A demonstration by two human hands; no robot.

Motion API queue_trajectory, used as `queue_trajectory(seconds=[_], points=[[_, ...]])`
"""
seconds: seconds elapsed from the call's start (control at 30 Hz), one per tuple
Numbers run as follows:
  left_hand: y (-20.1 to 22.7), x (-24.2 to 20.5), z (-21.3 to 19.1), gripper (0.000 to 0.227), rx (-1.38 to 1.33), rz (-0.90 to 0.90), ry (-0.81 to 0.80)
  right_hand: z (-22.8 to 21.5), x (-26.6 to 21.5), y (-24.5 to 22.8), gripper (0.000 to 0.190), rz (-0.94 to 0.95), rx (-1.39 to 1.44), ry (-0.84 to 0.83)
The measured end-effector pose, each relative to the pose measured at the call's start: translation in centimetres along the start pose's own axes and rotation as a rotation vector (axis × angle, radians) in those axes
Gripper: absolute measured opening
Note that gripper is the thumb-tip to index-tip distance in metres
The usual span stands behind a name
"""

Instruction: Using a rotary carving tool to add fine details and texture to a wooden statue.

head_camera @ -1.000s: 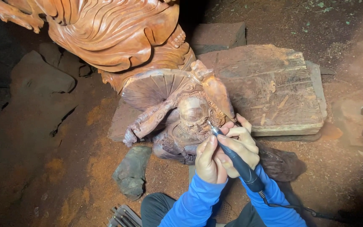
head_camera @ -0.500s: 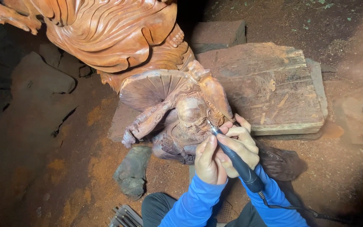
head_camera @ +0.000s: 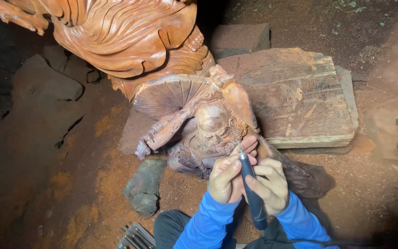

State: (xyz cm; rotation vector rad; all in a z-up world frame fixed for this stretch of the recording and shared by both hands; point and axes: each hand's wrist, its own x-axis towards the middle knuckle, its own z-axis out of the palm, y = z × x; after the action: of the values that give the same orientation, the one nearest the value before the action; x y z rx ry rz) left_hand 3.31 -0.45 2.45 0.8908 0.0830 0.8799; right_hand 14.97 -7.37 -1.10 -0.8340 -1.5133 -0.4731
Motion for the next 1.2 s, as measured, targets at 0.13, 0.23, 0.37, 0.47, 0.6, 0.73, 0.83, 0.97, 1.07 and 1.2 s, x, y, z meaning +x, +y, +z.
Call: queue_trajectory(seconds=[0.13, 0.23, 0.37, 0.47, 0.6, 0.73, 0.83, 0.97, 1.07, 1.2], points=[[0.8, -0.5, -0.8, 0.027, 0.087, -0.038, -0.106, -2.9, 0.0, -1.9, 0.043, 0.237, 0.478, -0.34], [0.4, -0.7, -1.1, 0.024, 0.03, -0.037, -0.041, -1.5, -2.0, -4.4, 0.086, 0.718, 0.907, -0.16], [-1.0, -0.9, -1.6, 0.024, 0.05, 0.034, 0.012, 0.0, -2.6, -4.5, 0.073, 0.772, 0.628, -0.057], [-1.6, -1.0, -2.1, 0.032, -0.045, 0.039, 0.052, -0.4, -2.2, -3.3, 0.075, 0.749, 0.545, -0.149], [-1.2, -0.9, -1.9, 0.034, -0.096, 0.054, 0.089, -0.5, -1.5, -2.8, 0.072, 0.724, 0.577, -0.187], [-0.9, -0.8, -1.7, 0.034, -0.12, 0.056, 0.09, -0.3, -1.4, -2.2, 0.07, 0.676, 0.532, -0.208], [-1.3, -0.8, -1.9, 0.034, -0.151, 0.048, 0.12, -0.4, -0.9, -2.1, 0.068, 0.691, 0.537, -0.226], [-1.2, -0.8, -1.7, 0.034, -0.175, 0.045, 0.138, -0.4, -1.0, -1.8, 0.069, 0.711, 0.569, -0.23], [-1.2, -0.8, -1.5, 0.034, -0.176, 0.025, 0.162, -0.3, -1.1, -1.7, 0.068, 0.693, 0.569, -0.209], [-1.1, -0.8, -1.4, 0.035, -0.148, 0.028, 0.166, -0.1, -1.4, -1.6, 0.068, 0.677, 0.553, -0.195]])
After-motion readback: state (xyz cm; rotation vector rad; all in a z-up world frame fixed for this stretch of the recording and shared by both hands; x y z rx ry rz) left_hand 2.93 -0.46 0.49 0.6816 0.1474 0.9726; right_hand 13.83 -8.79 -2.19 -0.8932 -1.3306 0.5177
